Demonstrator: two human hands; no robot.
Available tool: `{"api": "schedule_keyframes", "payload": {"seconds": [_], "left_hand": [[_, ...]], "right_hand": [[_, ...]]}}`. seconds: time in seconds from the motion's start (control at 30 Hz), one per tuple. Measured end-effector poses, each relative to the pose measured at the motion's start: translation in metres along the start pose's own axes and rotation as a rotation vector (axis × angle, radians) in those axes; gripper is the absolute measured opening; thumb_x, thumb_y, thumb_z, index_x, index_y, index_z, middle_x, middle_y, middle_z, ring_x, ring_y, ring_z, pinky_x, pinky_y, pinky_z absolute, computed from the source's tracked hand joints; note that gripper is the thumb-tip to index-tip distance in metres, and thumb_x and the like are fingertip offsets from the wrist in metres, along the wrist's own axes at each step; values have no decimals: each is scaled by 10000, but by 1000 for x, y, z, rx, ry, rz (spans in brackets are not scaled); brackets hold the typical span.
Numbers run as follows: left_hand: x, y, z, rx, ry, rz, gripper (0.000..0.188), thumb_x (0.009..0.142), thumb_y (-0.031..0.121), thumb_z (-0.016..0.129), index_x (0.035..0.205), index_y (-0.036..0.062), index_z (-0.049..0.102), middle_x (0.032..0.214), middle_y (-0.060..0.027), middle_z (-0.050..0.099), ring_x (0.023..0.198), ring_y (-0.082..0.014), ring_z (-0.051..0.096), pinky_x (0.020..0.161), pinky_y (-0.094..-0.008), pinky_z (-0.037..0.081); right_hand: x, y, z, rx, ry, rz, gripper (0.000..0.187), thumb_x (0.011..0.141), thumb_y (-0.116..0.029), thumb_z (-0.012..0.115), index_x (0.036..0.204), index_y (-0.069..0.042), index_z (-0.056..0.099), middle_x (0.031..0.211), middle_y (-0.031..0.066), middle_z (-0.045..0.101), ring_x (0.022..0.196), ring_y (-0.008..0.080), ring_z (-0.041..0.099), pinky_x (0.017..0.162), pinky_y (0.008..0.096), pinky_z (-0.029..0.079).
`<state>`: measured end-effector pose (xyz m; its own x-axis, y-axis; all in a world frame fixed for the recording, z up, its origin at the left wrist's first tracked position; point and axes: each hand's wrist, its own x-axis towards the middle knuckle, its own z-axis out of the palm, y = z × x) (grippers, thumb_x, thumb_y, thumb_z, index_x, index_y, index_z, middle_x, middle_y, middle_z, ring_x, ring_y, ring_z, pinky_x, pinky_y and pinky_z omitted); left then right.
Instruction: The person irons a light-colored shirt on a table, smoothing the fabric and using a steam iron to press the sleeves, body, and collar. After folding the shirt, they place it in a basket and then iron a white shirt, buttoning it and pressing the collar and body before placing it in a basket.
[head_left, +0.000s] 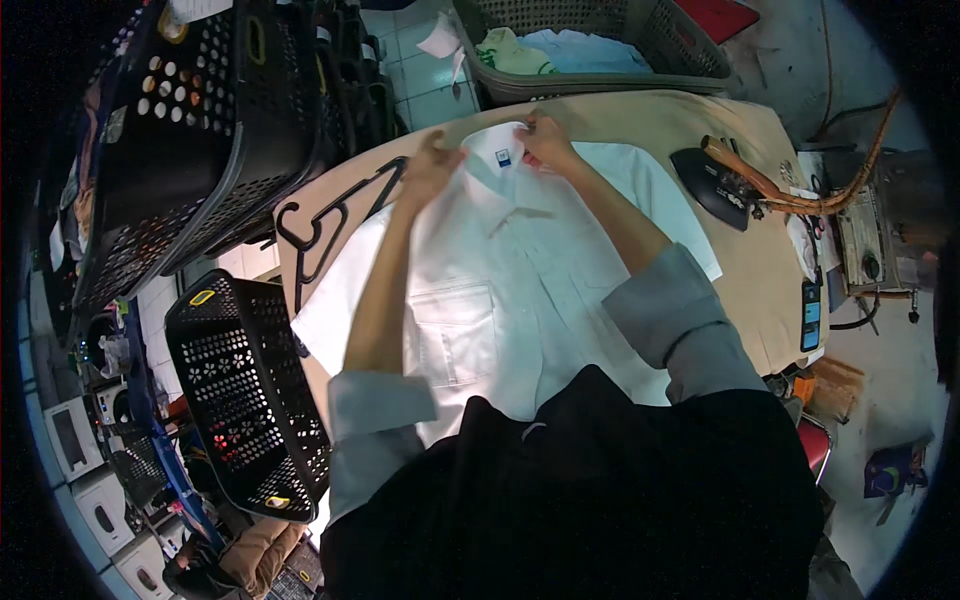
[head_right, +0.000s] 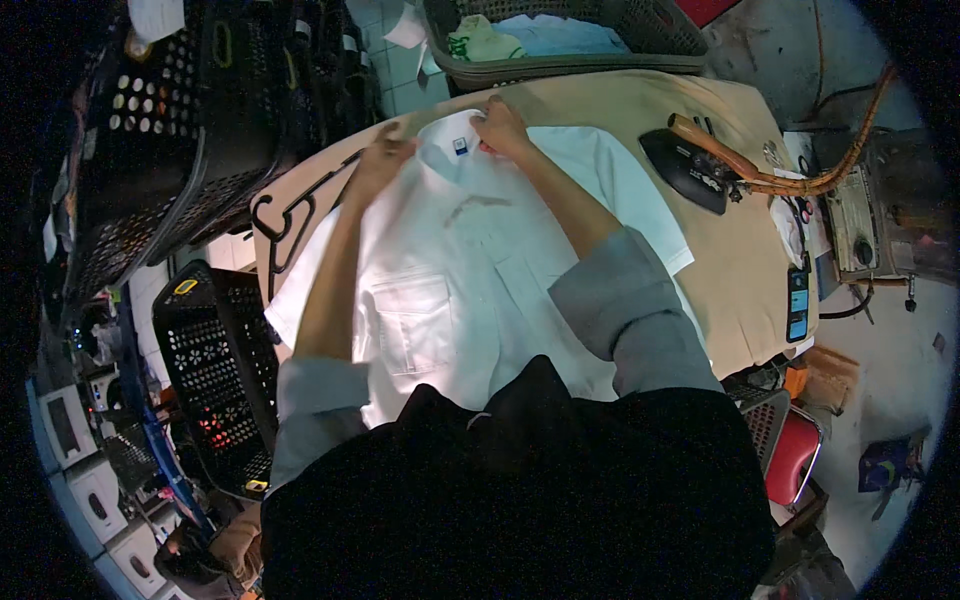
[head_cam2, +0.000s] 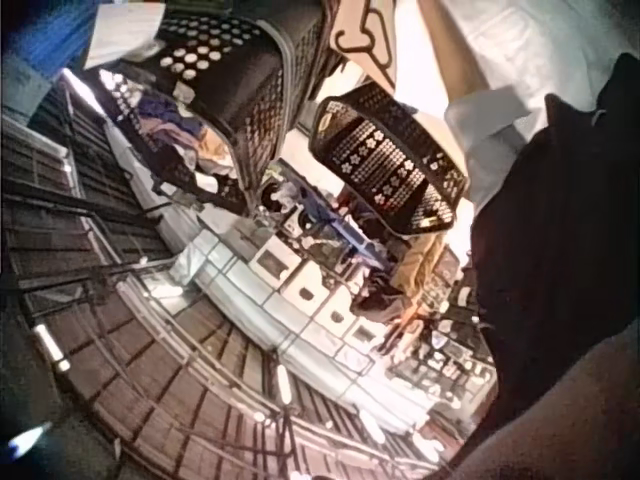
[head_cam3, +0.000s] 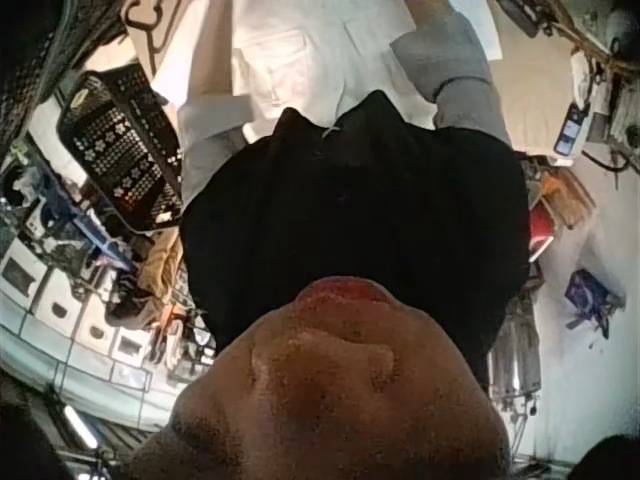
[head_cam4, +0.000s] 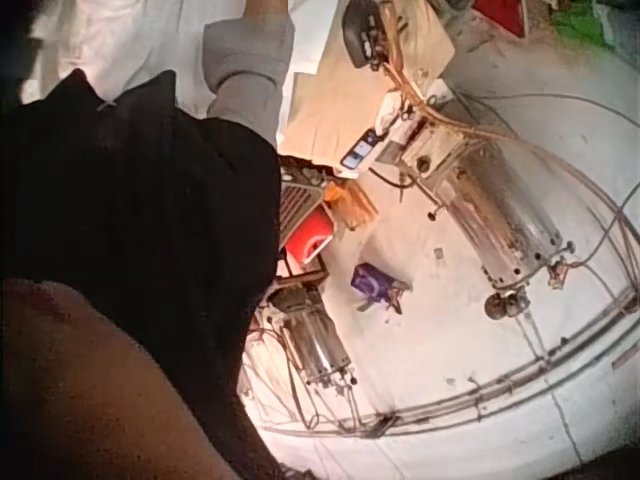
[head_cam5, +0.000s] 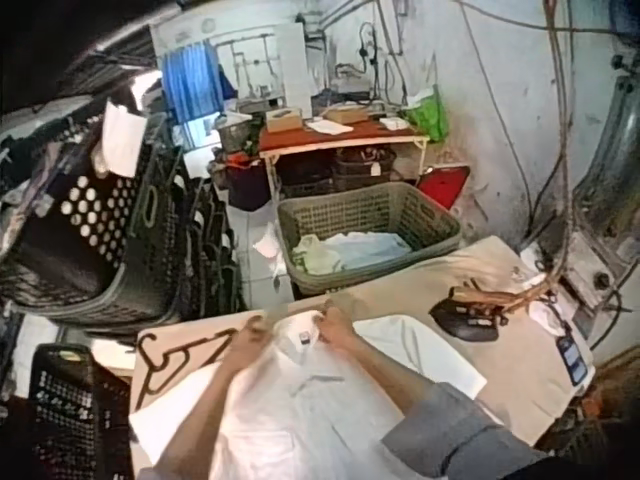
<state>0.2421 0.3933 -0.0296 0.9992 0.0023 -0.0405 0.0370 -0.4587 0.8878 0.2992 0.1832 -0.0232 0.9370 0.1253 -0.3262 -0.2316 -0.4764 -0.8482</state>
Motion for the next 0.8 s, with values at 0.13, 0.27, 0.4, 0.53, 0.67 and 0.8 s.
{"api": "schedule_keyframes", "payload": {"seconds": [0.13,0.27,0.4,0.53,0.67,0.8], "left_hand": [[-62,171,-111,167,119,357,363,852,267,465,1105,7,471,970,-60,566,823,-176,558,670,-255,454],[-179,282,-174,532,-116,830,351,852,257,464,1097,5,475,964,-63,567,822,-175,558,673,-255,454],[-254,313,-155,738,-441,1127,339,853,246,464,1088,3,479,959,-65,567,821,-174,558,675,-254,454],[-273,319,-135,788,-503,1199,327,853,236,463,1080,1,483,953,-67,567,821,-173,558,678,-254,454],[-298,331,-127,842,-474,1183,315,853,225,463,1071,-1,487,947,-69,567,820,-172,559,681,-254,453],[-303,334,-126,855,-429,1216,303,854,214,462,1063,-3,491,942,-71,567,819,-171,559,683,-254,453]], "right_hand": [[-40,24,-22,-260,181,-389,323,752,-189,601,1014,-20,519,815,144,605,746,273,586,682,358,454],[-95,51,-22,-175,25,-466,239,760,-151,583,959,-26,539,742,104,591,684,241,572,635,353,445],[-134,62,-26,-170,-4,-464,180,765,-106,566,914,-4,560,789,120,584,666,206,551,616,314,440],[-155,72,-32,-148,39,-382,162,771,-91,554,907,-3,568,806,119,584,672,209,555,623,311,441],[-159,61,-32,-211,-40,-525,147,774,-81,551,899,-8,578,810,117,589,686,211,564,634,313,445],[-157,7,-65,-173,34,-643,130,783,-55,547,903,-20,581,801,83,592,673,169,555,611,288,448]]}}
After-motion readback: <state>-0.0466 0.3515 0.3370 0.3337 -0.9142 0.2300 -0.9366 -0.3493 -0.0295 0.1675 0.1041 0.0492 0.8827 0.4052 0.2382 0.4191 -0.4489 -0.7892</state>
